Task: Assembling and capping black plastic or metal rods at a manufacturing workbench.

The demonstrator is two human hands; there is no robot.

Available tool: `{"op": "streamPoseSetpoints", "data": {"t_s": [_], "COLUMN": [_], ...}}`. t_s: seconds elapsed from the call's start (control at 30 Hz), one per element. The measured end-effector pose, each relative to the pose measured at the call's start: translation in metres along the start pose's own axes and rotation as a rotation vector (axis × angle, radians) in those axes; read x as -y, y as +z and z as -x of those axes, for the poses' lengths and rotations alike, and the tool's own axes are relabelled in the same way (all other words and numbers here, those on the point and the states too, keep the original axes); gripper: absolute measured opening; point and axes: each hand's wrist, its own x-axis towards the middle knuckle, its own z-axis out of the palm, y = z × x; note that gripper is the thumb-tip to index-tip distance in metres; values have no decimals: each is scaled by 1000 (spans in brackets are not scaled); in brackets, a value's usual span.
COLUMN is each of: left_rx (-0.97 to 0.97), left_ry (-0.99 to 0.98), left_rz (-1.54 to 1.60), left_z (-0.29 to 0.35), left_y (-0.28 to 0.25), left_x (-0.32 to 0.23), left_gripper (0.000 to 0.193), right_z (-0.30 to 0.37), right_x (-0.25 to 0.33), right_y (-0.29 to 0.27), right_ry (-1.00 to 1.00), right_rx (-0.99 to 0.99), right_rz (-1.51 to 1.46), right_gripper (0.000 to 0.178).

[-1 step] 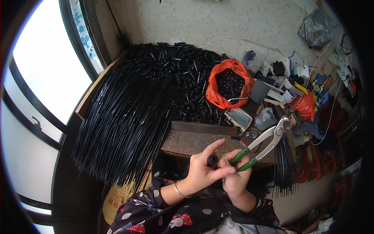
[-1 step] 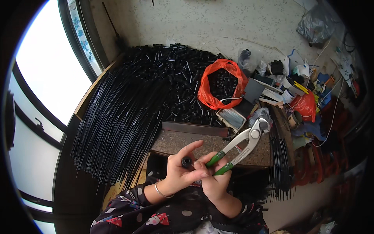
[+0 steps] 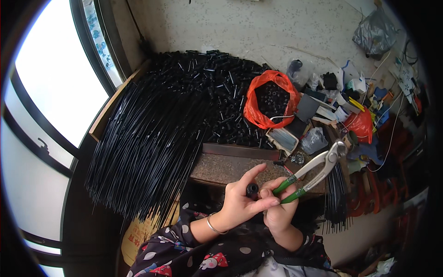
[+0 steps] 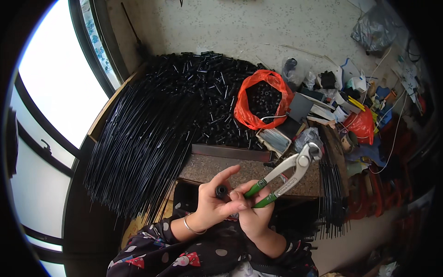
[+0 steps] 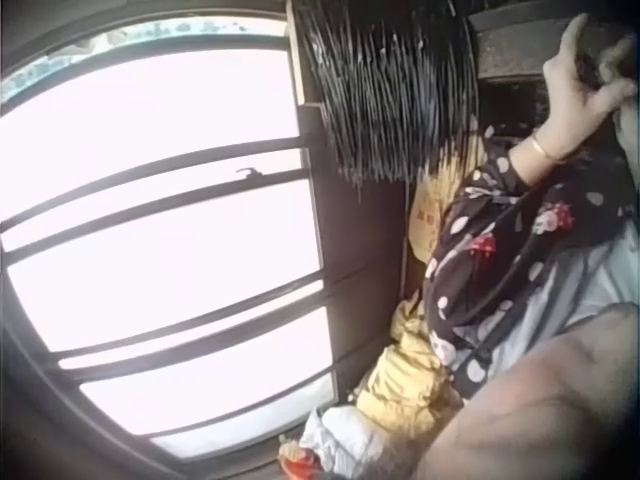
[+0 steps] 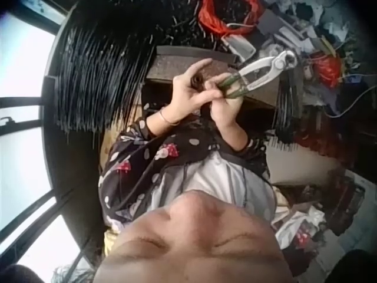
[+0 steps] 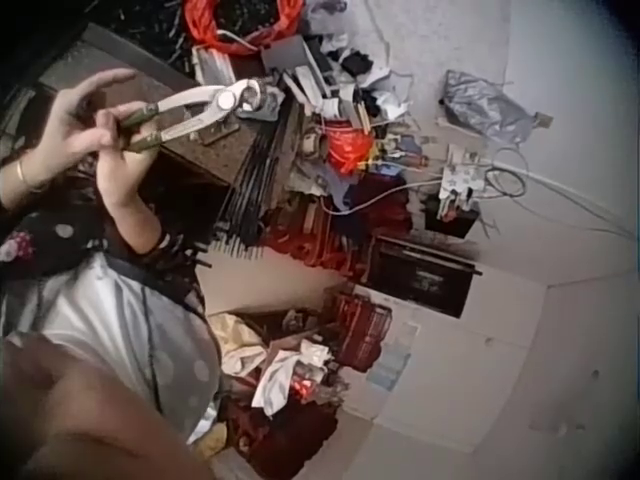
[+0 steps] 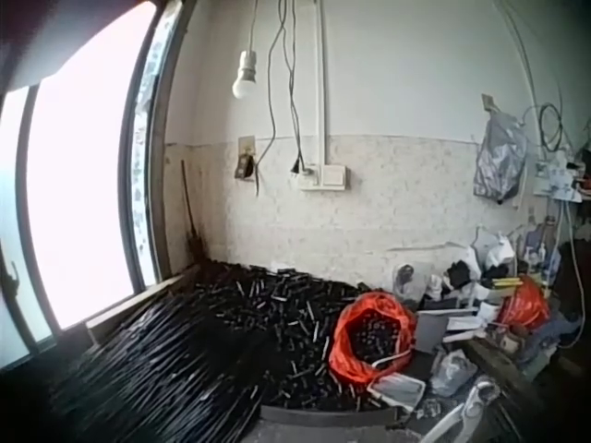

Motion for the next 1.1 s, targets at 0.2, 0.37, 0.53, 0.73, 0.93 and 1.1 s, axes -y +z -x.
{"op": "streamPoseSetpoints", "data": {"t_s": [0.2, 0.37, 0.53, 0.73, 0.93, 1.1], "left_rx": [-20, 288, 20, 133, 87, 38], "left_ry": [47, 95, -86, -21, -14, 29], "left_rz": [-8, 245, 265, 194, 104, 79], "left_z": [3, -11, -22, -28, -28, -25], "left_y": [6, -10, -48, -58, -52, -43], "left_x": [9, -6, 4, 7, -4, -2], "left_gripper": [65, 74, 64, 58, 35, 28], "right_z": [-9, -23, -13, 12, 7, -6], "right_x": [-20, -8, 32, 39, 41, 50], "right_y": [-3, -11, -41, -46, -46, -62], "right_ry": [-509, -373, 475, 718, 784, 1034], "right_rx": [45, 144, 317, 648, 707, 823], "right_rz": [351, 147, 114, 550, 34, -93], "right_gripper": [27, 39, 14, 24, 49, 47]}}
